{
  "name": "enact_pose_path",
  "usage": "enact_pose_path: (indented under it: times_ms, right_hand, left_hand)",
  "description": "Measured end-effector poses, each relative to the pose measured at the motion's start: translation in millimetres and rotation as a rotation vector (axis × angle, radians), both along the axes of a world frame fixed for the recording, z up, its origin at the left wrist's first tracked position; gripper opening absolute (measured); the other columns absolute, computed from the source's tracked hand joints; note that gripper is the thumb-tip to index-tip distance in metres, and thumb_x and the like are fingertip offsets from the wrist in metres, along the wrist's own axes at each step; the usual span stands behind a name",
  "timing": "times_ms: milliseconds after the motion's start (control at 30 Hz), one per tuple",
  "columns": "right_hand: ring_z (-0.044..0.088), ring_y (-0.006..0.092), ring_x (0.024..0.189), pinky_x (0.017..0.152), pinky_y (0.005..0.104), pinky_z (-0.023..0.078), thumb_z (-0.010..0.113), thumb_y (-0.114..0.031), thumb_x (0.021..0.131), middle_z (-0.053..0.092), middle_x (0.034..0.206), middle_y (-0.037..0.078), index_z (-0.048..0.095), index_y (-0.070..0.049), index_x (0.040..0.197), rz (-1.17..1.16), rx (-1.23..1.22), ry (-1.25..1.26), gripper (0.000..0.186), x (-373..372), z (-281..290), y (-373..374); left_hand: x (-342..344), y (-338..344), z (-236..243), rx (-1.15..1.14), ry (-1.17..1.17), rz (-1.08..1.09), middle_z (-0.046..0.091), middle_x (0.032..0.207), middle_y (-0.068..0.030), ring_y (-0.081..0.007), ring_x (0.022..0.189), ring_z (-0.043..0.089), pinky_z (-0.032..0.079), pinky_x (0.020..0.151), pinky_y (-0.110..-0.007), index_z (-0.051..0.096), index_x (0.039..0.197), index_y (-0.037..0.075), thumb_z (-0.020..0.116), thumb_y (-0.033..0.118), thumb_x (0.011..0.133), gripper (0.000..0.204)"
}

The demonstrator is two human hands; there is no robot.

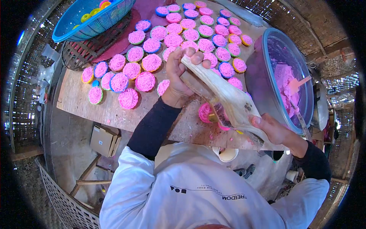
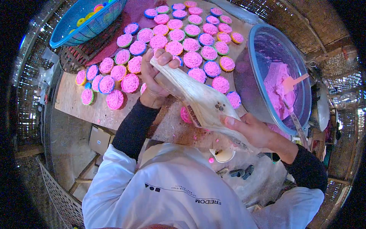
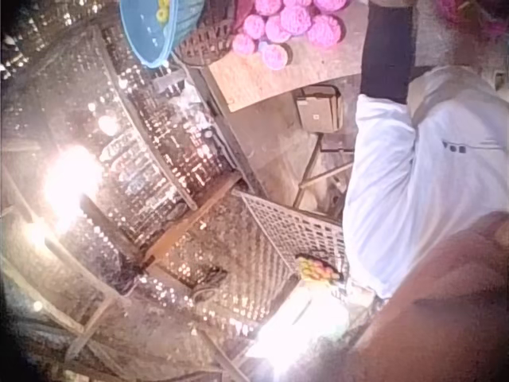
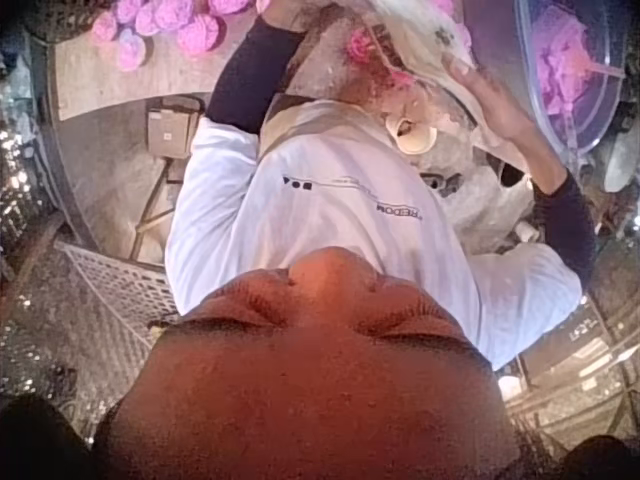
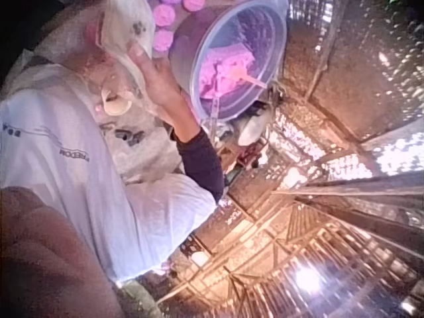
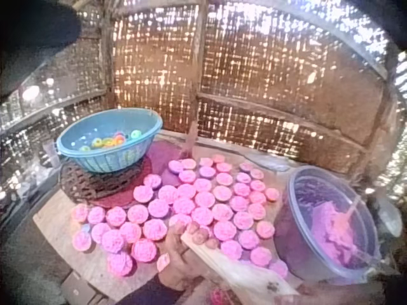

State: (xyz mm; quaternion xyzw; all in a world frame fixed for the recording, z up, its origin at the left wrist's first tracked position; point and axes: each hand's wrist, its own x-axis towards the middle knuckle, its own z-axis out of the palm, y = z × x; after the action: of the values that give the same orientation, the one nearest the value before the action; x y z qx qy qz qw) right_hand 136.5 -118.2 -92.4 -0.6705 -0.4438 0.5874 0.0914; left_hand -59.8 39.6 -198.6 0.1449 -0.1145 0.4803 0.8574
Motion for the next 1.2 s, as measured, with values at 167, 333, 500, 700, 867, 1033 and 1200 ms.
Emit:
enact_pose_path:
  times_ms: [167,333,500,700,867,1033,1200]
  right_hand:
    - [0.053,0.0103,0.064,0.056,0.0263,0.043,0.043,-0.064,0.081,0.058,0.068,0.006,0.061,0.007,0.082,0.107,0.07,-0.177,0.073,5.9,-5.1,2.2]
    - [0.047,0.0075,0.063,0.053,0.0273,0.039,0.043,-0.057,0.085,0.053,0.062,0.002,0.057,0.006,0.07,0.144,0.202,-0.193,0.066,-6.6,-7.9,9.1]
    - [0.042,0.0065,0.062,0.053,0.0268,0.038,0.042,-0.056,0.086,0.046,0.057,-0.002,0.052,0.003,0.063,0.104,0.278,-0.024,0.064,-24.0,-5.7,9.8]
    - [0.042,0.0065,0.062,0.053,0.0273,0.038,0.043,-0.057,0.085,0.046,0.059,-0.002,0.051,0.002,0.063,0.071,0.289,0.021,0.063,-26.0,-0.3,2.2]
    - [0.042,0.0067,0.061,0.051,0.0276,0.037,0.044,-0.057,0.085,0.045,0.058,-0.002,0.052,0.003,0.064,0.126,0.148,-0.205,0.063,-1.2,-8.4,-5.0]
    - [0.046,0.0077,0.053,0.046,0.0294,0.036,0.047,-0.058,0.083,0.049,0.053,0.0,0.059,0.004,0.068,0.15,0.254,-0.203,0.065,-4.4,-7.2,-1.2]
    - [0.041,0.0063,0.051,0.042,0.0272,0.031,0.048,-0.06,0.081,0.044,0.051,-0.001,0.06,-0.001,0.065,0.077,0.295,-0.1,0.062,-1.3,-20.4,-8.4]
  left_hand:
    - [3.0,10.3,-2.7,0.043,-0.041,-0.022,0.051,0.069,0.0045,-0.0178,0.073,0.052,0.042,0.069,-0.035,0.048,0.076,0.016,0.04,0.036,0.089,0.026]
    - [-8.4,15.2,3.1,0.072,-0.009,-0.013,0.052,0.067,0.0064,-0.0158,0.072,0.052,0.041,0.07,-0.035,0.048,0.073,0.016,0.04,0.035,0.089,0.027]
    - [-20.9,11.8,3.9,0.059,0.06,0.034,0.052,0.067,0.0063,-0.0151,0.07,0.052,0.041,0.069,-0.035,0.047,0.073,0.017,0.041,0.035,0.089,0.025]
    - [-12.9,5.1,-10.1,-0.023,-0.007,0.008,0.048,0.069,0.001,-0.0216,0.076,0.052,0.045,0.068,-0.036,0.048,0.075,0.013,0.041,0.036,0.088,0.027]
    - [-3.5,6.2,-6.8,-0.023,-0.06,-0.031,0.048,0.067,0.0006,-0.0219,0.075,0.052,0.045,0.067,-0.037,0.048,0.075,0.013,0.041,0.036,0.088,0.028]
    - [-5.0,9.2,6.2,0.085,0.053,0.023,0.05,0.065,0.0056,-0.0159,0.068,0.052,0.041,0.067,-0.034,0.046,0.073,0.017,0.04,0.036,0.089,0.025]
    - [-10.6,10.4,21.8,0.205,-0.012,-0.044,0.052,0.072,0.0007,-0.0213,0.077,0.053,0.045,0.071,-0.037,0.05,0.082,0.012,0.038,0.04,0.089,0.031]
